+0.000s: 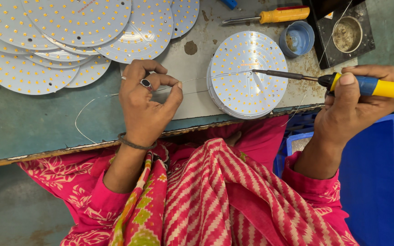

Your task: The person solders a wire lead onto round LED light boards one at a time at a workbench, holding each board steady with one hand while applying a soldering iron with the other, then stacks the finished board with the others and pulls the next board from the pile.

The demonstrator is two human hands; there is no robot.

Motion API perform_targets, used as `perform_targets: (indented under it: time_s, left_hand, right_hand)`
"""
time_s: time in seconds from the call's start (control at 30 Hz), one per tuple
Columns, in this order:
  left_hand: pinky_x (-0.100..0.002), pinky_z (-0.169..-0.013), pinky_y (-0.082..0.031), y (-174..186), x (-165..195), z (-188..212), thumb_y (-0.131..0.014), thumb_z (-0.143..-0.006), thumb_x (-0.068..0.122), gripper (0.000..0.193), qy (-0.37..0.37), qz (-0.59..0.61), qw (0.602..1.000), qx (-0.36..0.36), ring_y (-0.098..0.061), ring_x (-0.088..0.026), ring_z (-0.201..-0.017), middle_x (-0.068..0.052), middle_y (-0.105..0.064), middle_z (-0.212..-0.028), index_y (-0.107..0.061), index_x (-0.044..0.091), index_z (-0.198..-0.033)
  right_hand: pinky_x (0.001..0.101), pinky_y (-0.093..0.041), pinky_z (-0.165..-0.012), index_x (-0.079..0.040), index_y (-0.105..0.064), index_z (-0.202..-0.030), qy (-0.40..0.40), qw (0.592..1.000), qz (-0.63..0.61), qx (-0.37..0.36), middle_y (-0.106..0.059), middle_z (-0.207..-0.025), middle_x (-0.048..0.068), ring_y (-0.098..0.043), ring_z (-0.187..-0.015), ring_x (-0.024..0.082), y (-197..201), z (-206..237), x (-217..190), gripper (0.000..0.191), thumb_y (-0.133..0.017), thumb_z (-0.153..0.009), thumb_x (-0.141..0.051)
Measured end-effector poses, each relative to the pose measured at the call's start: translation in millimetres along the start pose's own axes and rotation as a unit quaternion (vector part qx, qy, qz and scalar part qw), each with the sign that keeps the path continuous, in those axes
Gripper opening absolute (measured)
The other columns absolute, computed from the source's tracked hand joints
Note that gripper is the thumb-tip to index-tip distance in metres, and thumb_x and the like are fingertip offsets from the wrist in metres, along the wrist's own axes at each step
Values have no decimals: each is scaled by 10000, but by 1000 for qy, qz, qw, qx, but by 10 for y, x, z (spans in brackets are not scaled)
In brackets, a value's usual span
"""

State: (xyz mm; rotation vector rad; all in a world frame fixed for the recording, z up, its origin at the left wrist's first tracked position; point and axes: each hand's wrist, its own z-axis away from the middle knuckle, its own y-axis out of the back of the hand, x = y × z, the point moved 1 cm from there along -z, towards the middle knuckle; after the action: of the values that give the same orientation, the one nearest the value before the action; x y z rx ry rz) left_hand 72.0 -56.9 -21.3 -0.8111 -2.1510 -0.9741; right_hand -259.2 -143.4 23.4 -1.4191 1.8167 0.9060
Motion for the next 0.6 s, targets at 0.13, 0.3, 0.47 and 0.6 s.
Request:
perform_targets:
  time_s: [0.13, 0.3, 0.47, 0.6]
  left_hand:
    - [-400, -885, -447, 7, -13, -2, -826, -850, 88, 104, -1, 2, 1000, -3, -555, -244, -980, -63, -614, -1084, -735, 78, -897]
    - [-399, -899, -452, 11, -23, -1, -828, -855, 94, 103, 3, 9, 1000, -4, -569, -242, -997, -67, -617, -1090, -739, 75, -904]
    - [-392, -894, -452, 4, -12, 21, -830, -856, 92, 104, 3, 7, 1000, -5, -574, -243, -985, -68, -621, -1085, -746, 73, -914]
    - [-401, -911, -452, 1, -6, 17, -828, -860, 88, 101, 7, 9, 1000, -6, -578, -245, -1001, -74, -619, -1087, -745, 68, -915]
  right_hand:
    - [210, -329, -468, 21, -560, -1076, 1, 1000, -3, 0, -528, -742, 53, -438, -516, 90, -5, 0, -8, 262, -759, -1084, -149]
    - [208, -328, -466, 23, -564, -1072, 3, 1000, 6, 1, -531, -744, 52, -440, -514, 89, -8, -3, -18, 259, -757, -1082, -149]
    - [212, -327, -473, 24, -558, -1068, 6, 1000, 0, -4, -529, -741, 57, -440, -516, 94, 10, 3, -14, 256, -751, -1090, -141]
    - [214, -327, -476, 25, -555, -1058, 10, 1000, 8, 5, -518, -729, 52, -434, -514, 94, 26, 11, -15, 248, -741, -1093, -136]
